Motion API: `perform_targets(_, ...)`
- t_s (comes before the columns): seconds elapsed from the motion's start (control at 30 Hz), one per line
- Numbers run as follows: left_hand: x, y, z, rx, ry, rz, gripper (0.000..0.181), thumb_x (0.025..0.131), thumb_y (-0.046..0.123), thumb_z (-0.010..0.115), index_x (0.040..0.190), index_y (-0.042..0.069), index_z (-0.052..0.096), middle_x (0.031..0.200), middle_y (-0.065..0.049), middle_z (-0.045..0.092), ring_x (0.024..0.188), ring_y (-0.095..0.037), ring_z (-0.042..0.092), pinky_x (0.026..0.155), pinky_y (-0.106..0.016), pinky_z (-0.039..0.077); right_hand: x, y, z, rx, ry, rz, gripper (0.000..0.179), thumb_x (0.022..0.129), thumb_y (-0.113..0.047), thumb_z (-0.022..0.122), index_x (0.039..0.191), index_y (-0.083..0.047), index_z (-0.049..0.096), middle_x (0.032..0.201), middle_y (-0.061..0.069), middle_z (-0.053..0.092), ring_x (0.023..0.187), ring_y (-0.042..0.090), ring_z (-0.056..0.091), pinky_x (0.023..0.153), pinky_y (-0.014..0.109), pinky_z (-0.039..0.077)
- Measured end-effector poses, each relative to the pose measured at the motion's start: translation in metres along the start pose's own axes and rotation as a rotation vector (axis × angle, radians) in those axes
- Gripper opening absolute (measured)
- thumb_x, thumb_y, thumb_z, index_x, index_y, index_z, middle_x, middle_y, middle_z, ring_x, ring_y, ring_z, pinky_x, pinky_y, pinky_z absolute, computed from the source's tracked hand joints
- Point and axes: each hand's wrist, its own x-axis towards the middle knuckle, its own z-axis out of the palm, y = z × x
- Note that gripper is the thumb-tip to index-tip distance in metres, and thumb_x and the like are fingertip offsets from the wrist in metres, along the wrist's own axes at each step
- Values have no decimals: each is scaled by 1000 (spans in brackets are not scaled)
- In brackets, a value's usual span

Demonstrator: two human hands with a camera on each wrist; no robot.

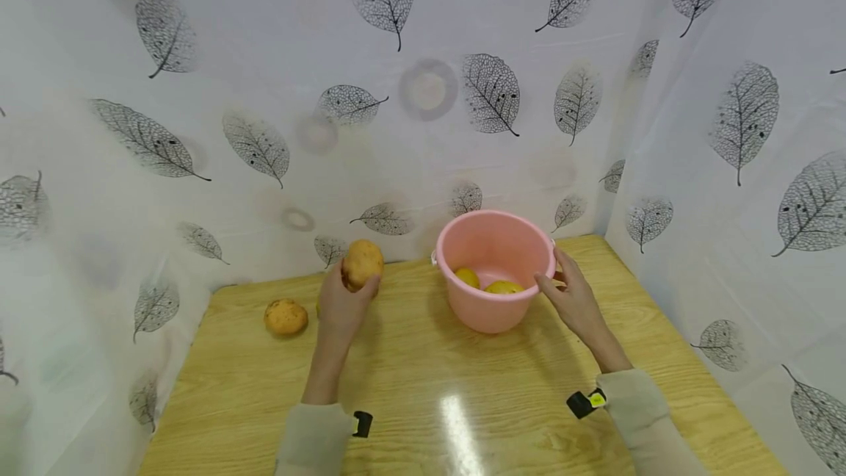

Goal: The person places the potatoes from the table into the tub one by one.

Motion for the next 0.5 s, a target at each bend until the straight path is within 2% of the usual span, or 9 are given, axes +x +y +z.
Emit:
perform_targets(0.1, 0, 10, -5, -26, -20, 0, 86, 93, 32, 76, 156, -7, 32, 151, -29, 44, 136, -43, 47, 113, -55, 41, 1, 0, 0, -1, -3, -4, 66, 105, -16, 61, 161, -2, 30, 159, 29, 33, 122, 47, 58, 82, 14, 49)
perform_targets(0.3, -2, 29, -16, 11, -30, 13, 88, 95, 38, 74, 157, -6, 29, 151, -28, 42, 136, -41, 47, 112, -53, 43, 0, 1, 0, 1, -2, -1, 65, 105, -17, 61, 161, -4, 30, 159, 27, 34, 122, 47, 58, 82, 14, 49)
perform_targets(0.5, -2, 39, -25, 2, -34, 20, 89, 95, 38, 74, 158, -6, 28, 153, -27, 41, 137, -40, 46, 113, -52, 42, 1, 3, 0, -5, 5, -3, 64, 106, -18, 60, 161, -3, 32, 159, 27, 34, 122, 47, 59, 82, 14, 49)
